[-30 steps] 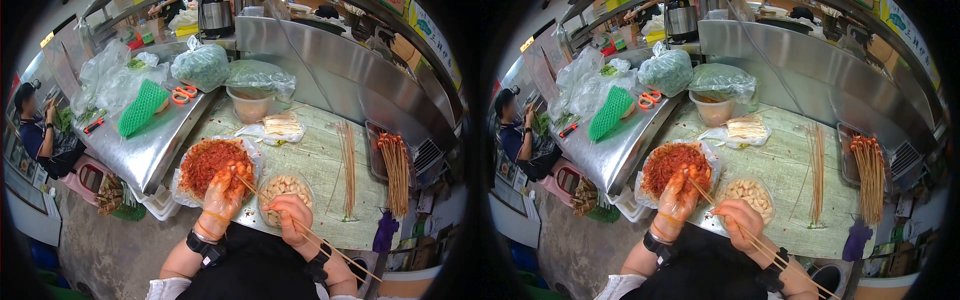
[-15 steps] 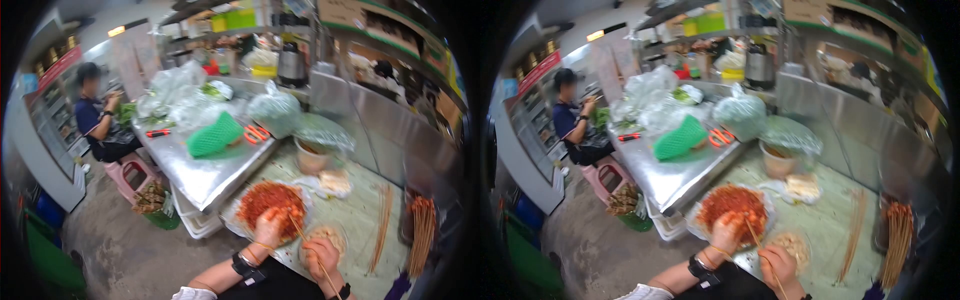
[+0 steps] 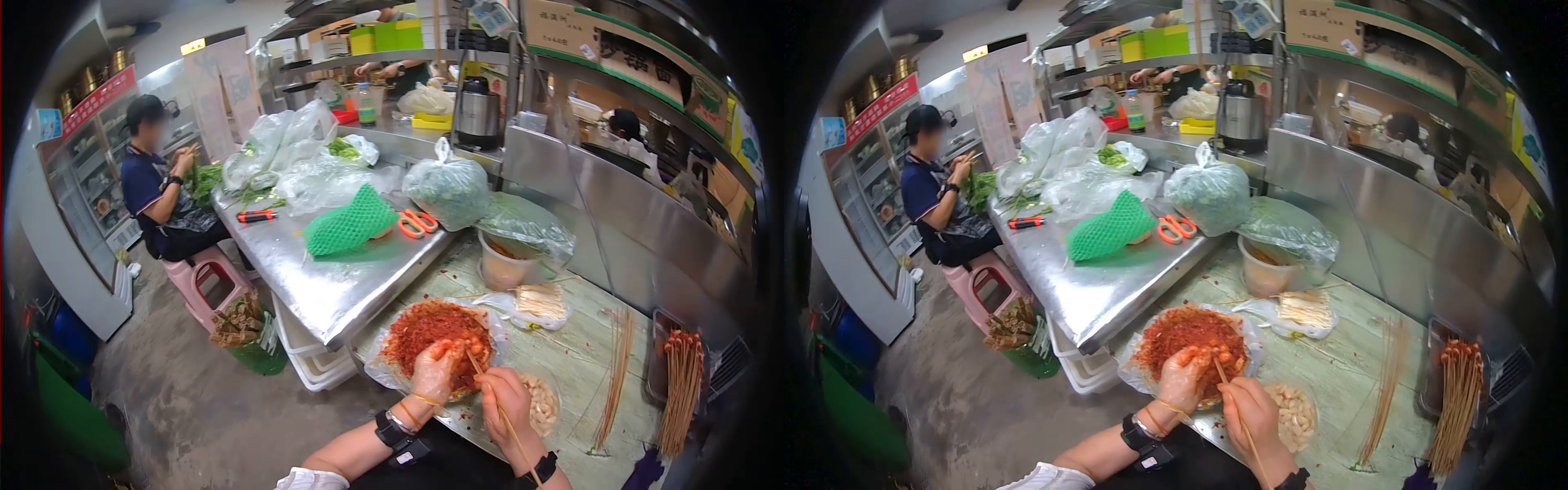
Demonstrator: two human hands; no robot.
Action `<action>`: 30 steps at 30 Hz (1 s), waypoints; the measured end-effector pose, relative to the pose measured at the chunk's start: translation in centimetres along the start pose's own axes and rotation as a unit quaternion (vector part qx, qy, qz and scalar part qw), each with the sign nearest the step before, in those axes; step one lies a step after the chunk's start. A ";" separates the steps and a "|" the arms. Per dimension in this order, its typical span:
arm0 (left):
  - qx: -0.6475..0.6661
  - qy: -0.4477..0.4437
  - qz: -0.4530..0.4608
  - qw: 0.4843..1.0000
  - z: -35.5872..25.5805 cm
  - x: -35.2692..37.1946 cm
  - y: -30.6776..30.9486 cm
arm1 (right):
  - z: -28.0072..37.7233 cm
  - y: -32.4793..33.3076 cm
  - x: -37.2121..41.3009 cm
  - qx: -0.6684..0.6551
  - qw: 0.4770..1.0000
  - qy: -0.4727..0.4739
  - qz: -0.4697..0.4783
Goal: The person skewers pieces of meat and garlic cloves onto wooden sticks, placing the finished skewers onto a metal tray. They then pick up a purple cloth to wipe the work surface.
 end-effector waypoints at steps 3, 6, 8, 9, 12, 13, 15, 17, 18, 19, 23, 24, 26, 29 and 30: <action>-0.010 -0.040 -0.054 0.998 -1.4 -0.1 -0.1 | -0.5 1.7 1.3 -0.094 0.986 -0.134 0.032; -0.173 -0.151 -0.026 0.973 -2.4 -1.0 1.1 | -2.1 5.5 4.1 -0.162 0.959 -0.232 -0.030; -0.216 -0.163 0.004 0.963 -3.9 -0.3 -1.8 | -1.5 7.8 5.0 -0.271 0.889 -0.350 -0.115; -0.207 -0.187 0.021 0.960 -3.9 -0.3 -2.7 | -2.0 9.1 5.9 -0.297 0.864 -0.377 -0.150; -0.092 -0.117 0.008 0.989 -3.0 -0.1 -1.3 | -3.2 14.0 8.6 -0.351 0.809 -0.342 -0.325; -0.109 -0.123 0.028 0.986 -2.8 -0.3 -0.8 | -4.1 16.0 9.3 -0.333 0.808 -0.340 -0.347; -0.138 -0.133 0.037 0.981 -2.8 -0.2 -0.4 | -6.0 20.7 10.7 -0.280 0.793 -0.284 -0.461; -0.155 -0.130 0.031 0.979 -3.0 -0.1 0.1 | -8.2 24.9 11.3 -0.246 0.771 -0.251 -0.531; -0.150 -0.129 0.020 0.980 -2.7 -0.2 0.6 | -10.1 27.1 11.8 -0.244 0.755 -0.248 -0.556; -0.148 -0.134 0.020 0.980 -2.5 -0.5 1.1 | -12.0 29.2 12.3 -0.242 0.739 -0.245 -0.579; -0.167 -0.146 0.007 0.975 -2.3 -0.7 1.3 | -18.3 34.6 12.6 -0.267 0.669 -0.236 -0.652; -0.168 -0.147 0.009 0.975 -2.3 -0.7 1.3 | -19.5 35.5 12.7 -0.269 0.650 -0.238 -0.669; -0.189 -0.145 0.001 0.971 -2.4 -0.7 1.4 | -22.0 36.8 13.2 -0.272 0.632 -0.240 -0.685; -0.202 -0.147 0.001 0.968 -2.5 -0.7 1.2 | -24.0 37.8 14.5 -0.284 0.598 -0.257 -0.704; -0.202 -0.148 0.001 0.968 -2.4 -0.7 1.0 | -23.9 38.1 14.8 -0.284 0.598 -0.257 -0.704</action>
Point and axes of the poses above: each hand's wrist, its own x-axis away from the middle knuckle, its own y-axis out of the back of the hand, z = x × y, the point moved 3 cm from there along -x, towards the middle knuckle
